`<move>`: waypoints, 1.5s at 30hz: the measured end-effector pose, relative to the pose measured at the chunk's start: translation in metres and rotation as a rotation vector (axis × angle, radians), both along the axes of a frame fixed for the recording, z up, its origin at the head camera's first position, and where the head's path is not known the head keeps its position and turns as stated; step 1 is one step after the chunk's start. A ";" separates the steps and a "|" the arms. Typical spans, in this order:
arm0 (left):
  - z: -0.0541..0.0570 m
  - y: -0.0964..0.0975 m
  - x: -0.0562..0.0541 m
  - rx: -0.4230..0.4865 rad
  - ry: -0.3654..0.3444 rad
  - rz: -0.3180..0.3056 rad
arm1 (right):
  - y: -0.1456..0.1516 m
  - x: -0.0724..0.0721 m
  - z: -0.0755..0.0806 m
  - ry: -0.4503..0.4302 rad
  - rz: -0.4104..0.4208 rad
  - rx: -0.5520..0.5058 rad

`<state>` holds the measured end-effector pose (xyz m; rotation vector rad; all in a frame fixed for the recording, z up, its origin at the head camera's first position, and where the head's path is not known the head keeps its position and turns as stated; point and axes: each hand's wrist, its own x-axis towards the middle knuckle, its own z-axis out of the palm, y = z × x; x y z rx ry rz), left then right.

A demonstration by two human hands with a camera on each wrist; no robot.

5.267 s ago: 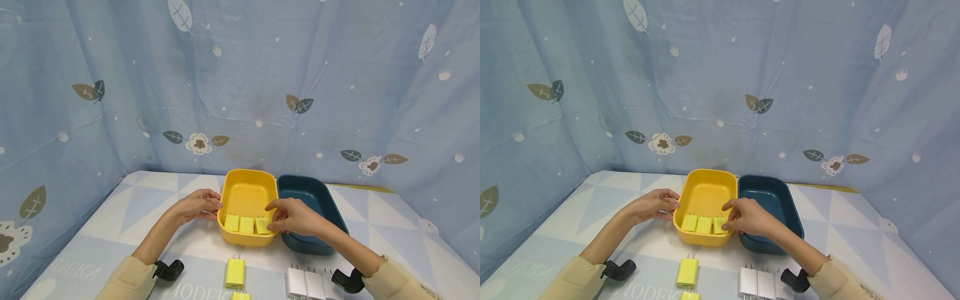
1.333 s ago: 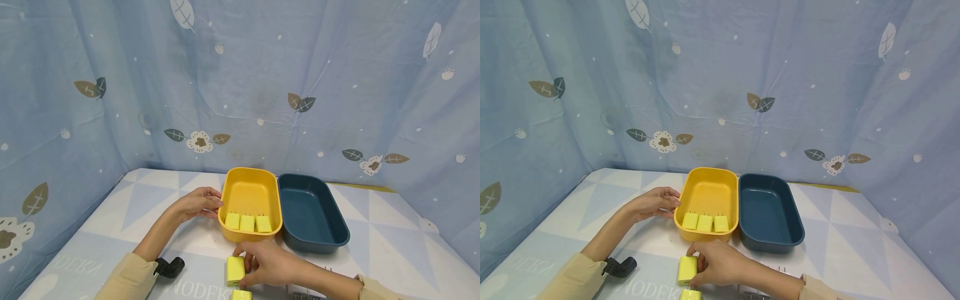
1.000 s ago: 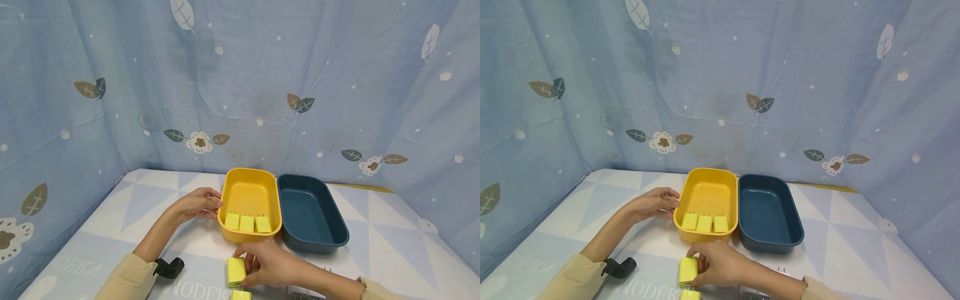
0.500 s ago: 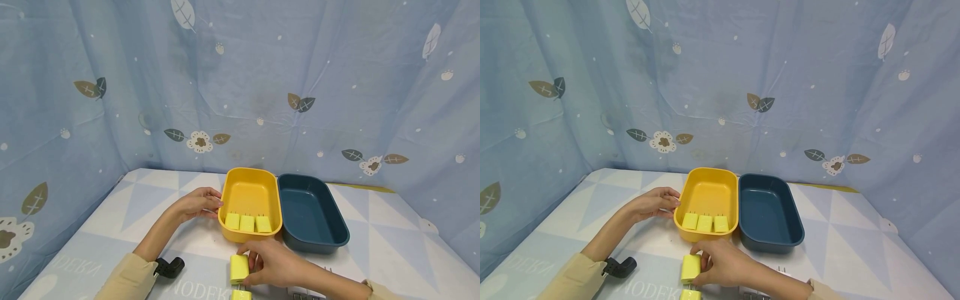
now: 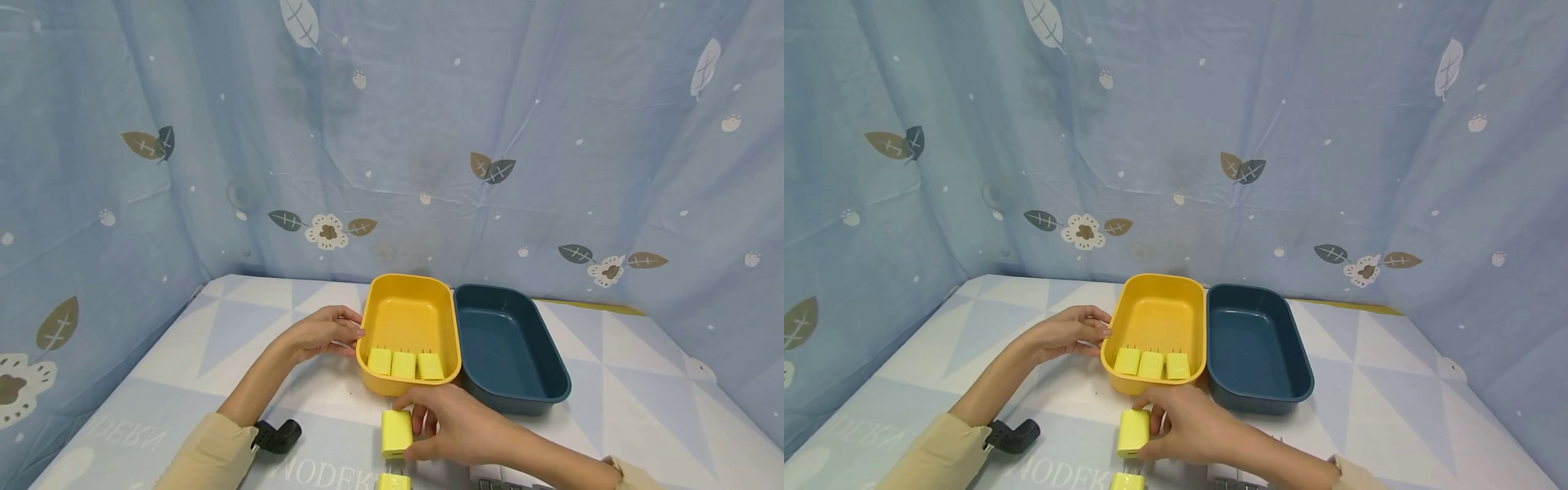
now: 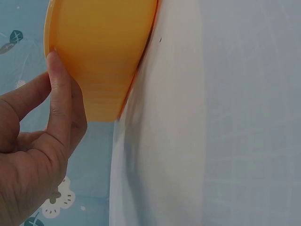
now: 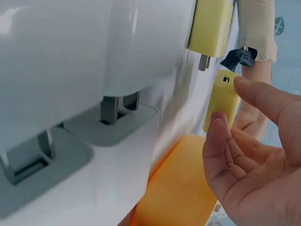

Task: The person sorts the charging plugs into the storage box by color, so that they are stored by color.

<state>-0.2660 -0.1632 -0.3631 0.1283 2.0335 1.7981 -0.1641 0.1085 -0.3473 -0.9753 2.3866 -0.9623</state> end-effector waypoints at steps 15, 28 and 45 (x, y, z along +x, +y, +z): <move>0.001 0.001 0.001 0.008 -0.007 -0.001 | 0.001 0.005 0.014 -0.040 -0.002 -0.017; 0.001 0.001 0.000 0.008 -0.005 -0.003 | 0.003 0.006 0.022 -0.039 0.025 -0.095; 0.001 0.001 0.001 -0.001 0.004 -0.002 | 0.002 -0.001 0.038 0.019 -0.035 -0.096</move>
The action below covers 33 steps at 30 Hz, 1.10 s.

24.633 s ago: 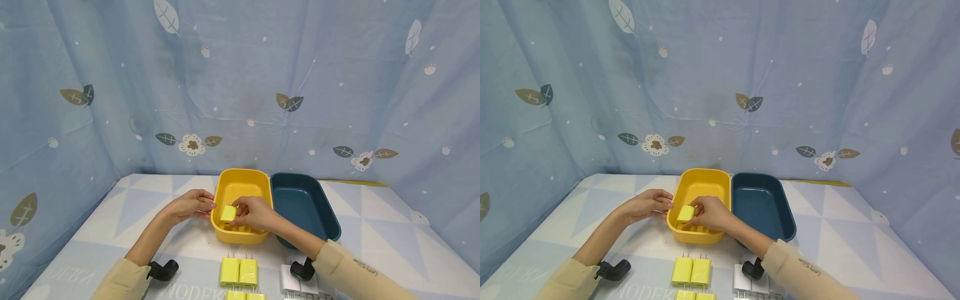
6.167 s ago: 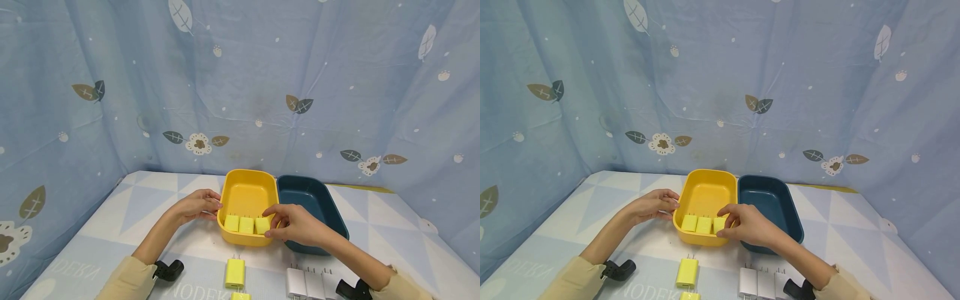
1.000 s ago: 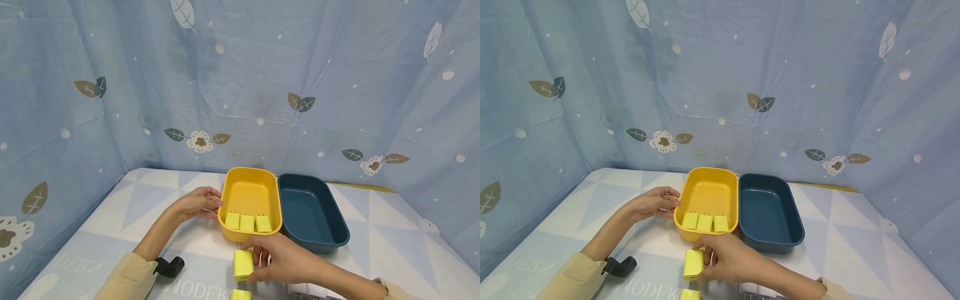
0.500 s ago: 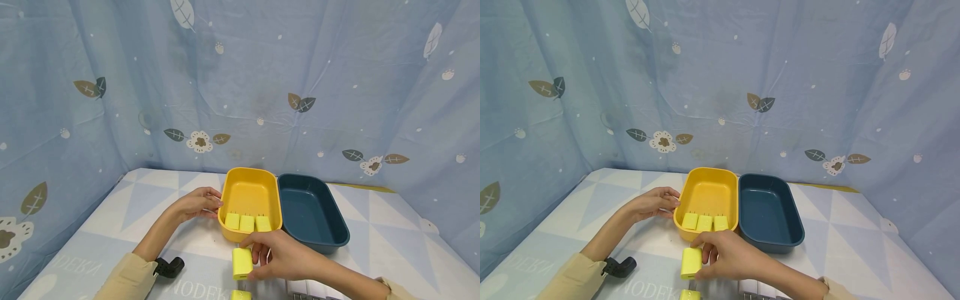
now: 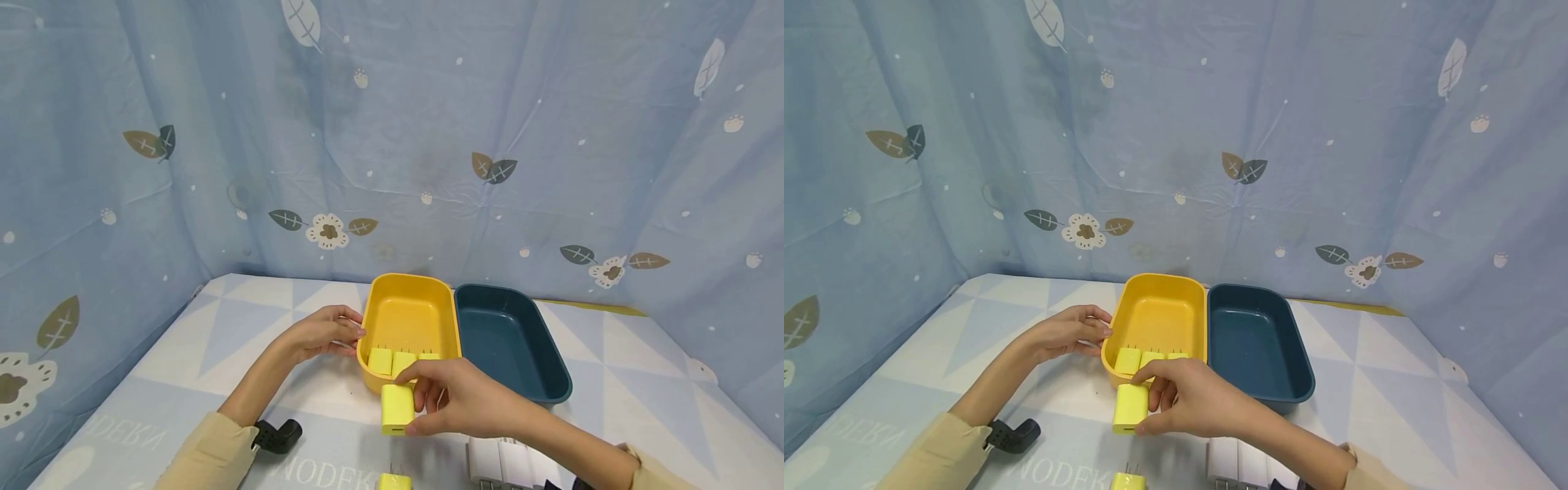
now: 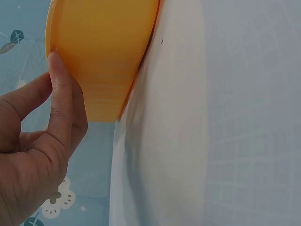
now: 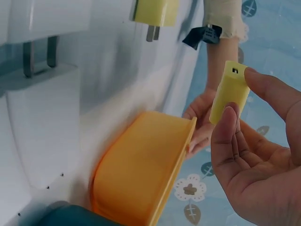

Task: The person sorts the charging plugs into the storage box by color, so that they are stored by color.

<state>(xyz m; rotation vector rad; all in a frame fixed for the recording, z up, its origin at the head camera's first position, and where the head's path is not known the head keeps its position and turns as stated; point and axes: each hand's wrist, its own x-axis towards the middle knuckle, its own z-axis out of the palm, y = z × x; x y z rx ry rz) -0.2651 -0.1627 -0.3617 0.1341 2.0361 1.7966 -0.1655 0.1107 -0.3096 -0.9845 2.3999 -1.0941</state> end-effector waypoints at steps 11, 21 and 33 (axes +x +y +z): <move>-0.002 0.000 0.000 -0.004 0.008 0.004 | 0.000 -0.019 0.009 0.106 -0.054 -0.001; 0.000 -0.001 0.000 0.007 0.003 -0.012 | -0.009 -0.045 0.008 0.143 -0.085 0.043; -0.001 -0.001 -0.001 0.019 -0.010 -0.015 | -0.017 -0.081 0.000 0.081 -0.166 0.064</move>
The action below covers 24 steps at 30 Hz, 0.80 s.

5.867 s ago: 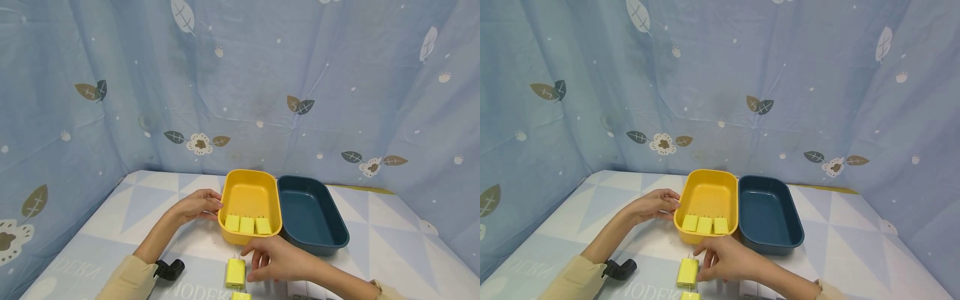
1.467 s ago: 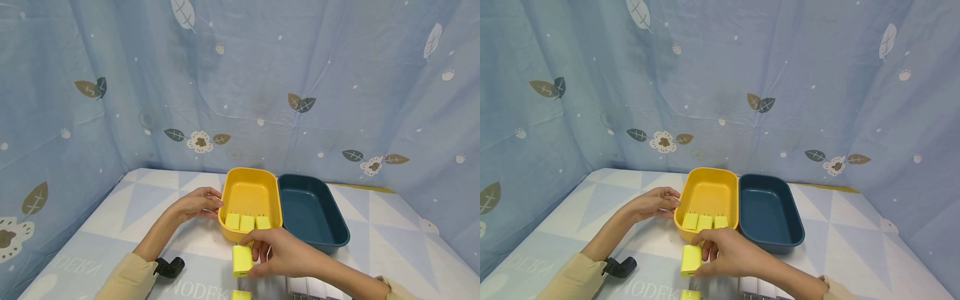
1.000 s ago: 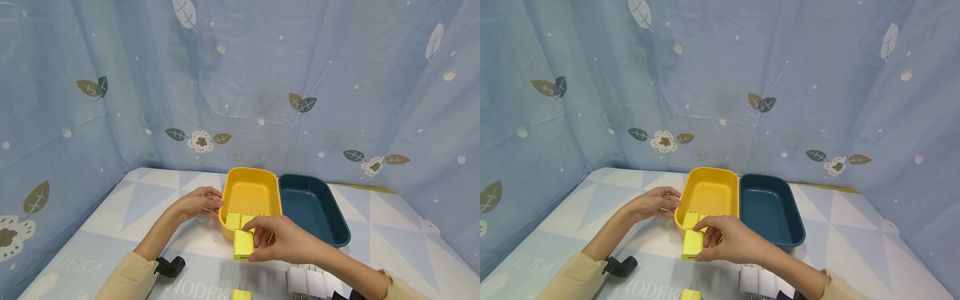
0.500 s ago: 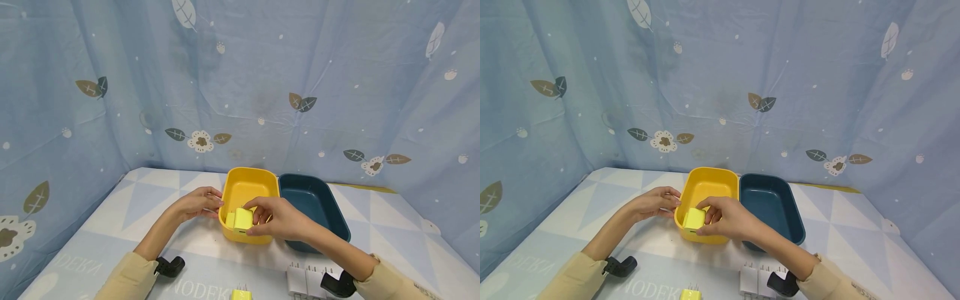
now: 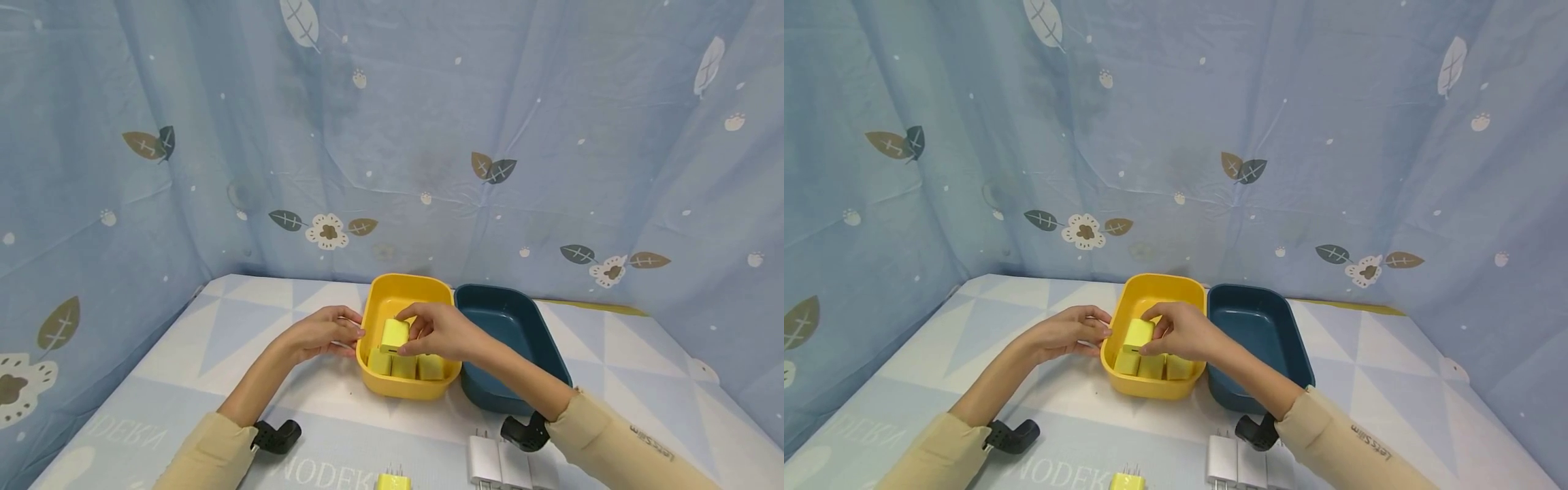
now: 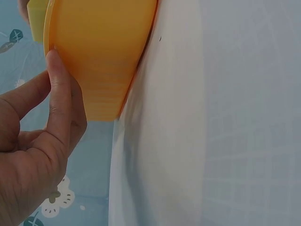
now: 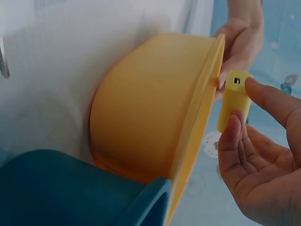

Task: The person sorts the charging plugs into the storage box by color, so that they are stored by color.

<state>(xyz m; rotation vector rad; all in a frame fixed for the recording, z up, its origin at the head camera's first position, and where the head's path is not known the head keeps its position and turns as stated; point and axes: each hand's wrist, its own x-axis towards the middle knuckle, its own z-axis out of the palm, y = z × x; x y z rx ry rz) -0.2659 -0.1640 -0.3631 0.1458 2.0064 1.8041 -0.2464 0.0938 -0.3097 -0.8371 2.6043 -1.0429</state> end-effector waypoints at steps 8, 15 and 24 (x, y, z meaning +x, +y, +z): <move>0.000 0.000 0.000 0.000 0.001 -0.001 | -0.005 -0.018 -0.005 -0.041 -0.035 0.000; -0.002 -0.001 0.000 0.006 0.003 -0.001 | -0.006 -0.030 -0.012 -0.038 -0.024 0.005; -0.001 -0.001 0.001 0.004 0.009 -0.001 | -0.014 -0.039 -0.020 -0.029 -0.045 -0.008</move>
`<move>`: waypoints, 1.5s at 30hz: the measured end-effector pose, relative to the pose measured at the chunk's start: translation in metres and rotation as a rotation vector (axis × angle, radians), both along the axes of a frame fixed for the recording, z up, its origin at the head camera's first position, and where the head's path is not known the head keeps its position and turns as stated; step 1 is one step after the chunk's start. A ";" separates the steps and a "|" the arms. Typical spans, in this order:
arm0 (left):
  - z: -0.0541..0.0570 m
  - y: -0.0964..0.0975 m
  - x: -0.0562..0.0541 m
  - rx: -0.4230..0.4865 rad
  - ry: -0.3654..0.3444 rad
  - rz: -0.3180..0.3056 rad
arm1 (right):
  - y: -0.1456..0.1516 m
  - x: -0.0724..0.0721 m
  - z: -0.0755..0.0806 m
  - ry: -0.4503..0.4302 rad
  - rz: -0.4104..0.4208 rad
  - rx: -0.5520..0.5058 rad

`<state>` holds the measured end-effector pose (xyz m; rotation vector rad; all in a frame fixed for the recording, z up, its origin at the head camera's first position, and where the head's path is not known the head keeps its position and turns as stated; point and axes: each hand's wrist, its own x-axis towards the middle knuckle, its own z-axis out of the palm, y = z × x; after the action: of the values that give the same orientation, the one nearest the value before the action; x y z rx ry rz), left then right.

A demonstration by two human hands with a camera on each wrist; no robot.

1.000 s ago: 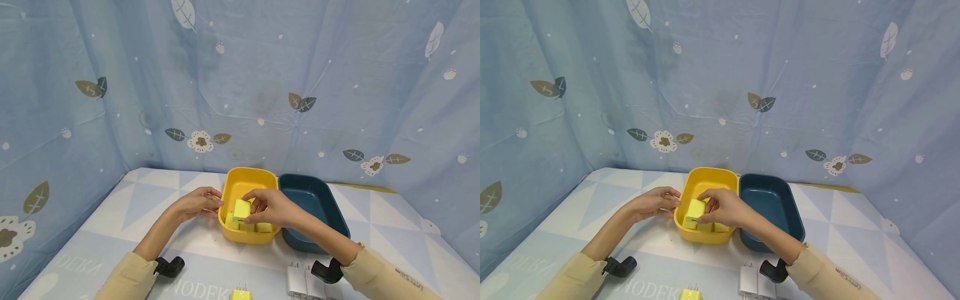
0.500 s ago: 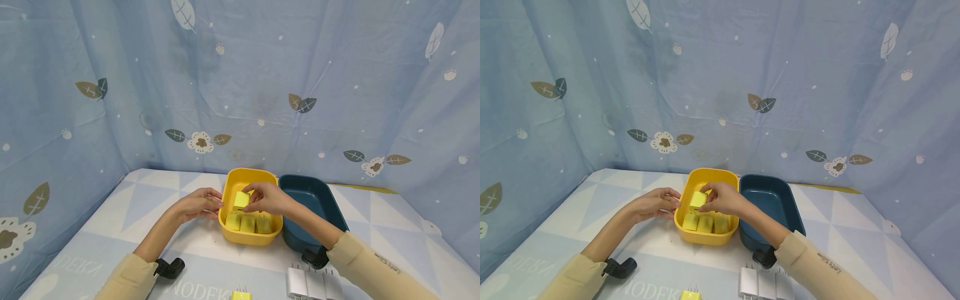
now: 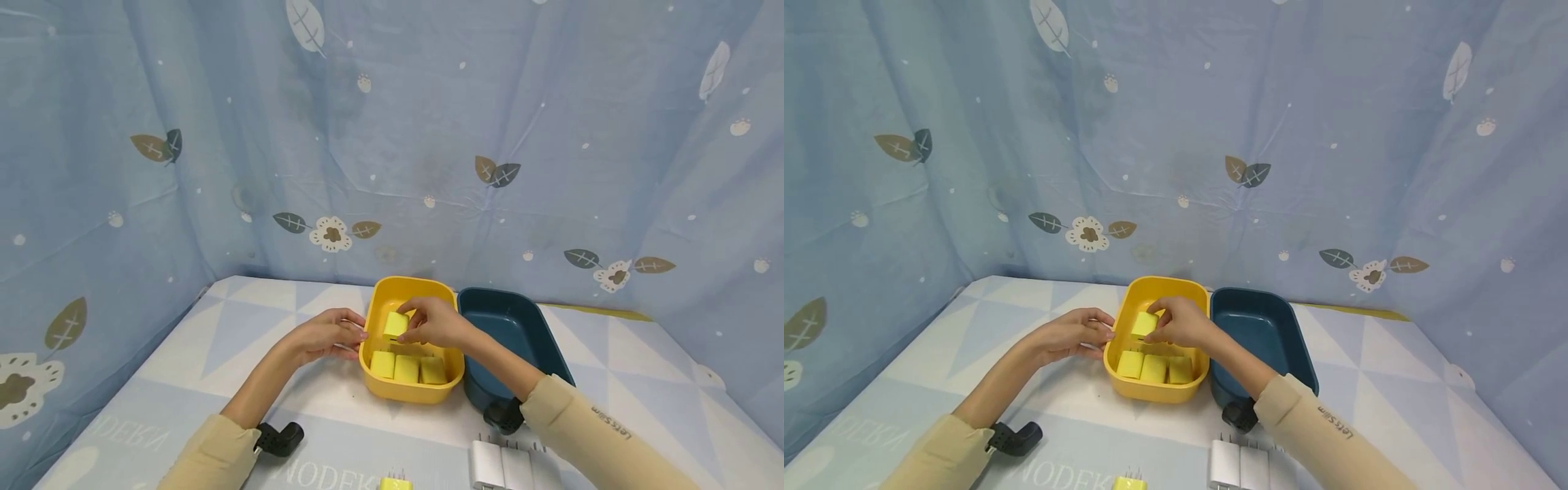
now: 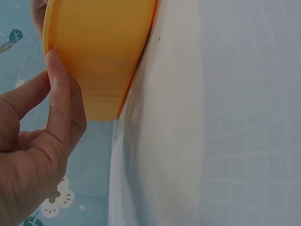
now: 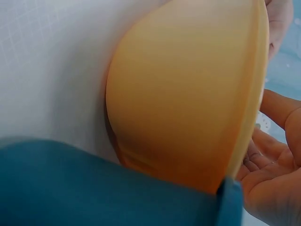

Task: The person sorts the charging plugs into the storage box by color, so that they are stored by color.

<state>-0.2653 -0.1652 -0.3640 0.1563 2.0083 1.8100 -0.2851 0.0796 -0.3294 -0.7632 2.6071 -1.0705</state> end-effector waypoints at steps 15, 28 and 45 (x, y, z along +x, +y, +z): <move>-0.001 0.002 0.000 -0.015 -0.008 0.007 | -0.012 -0.010 -0.013 -0.049 -0.078 0.103; 0.000 0.003 0.000 -0.009 -0.016 0.014 | -0.011 -0.015 -0.016 -0.066 -0.103 0.112; 0.001 0.003 0.000 -0.013 -0.018 0.021 | -0.005 0.004 -0.002 -0.064 -0.045 0.040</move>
<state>-0.2648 -0.1627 -0.3627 0.1142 2.0164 1.8042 -0.2808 0.0742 -0.3315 -0.6537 2.5952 -1.0343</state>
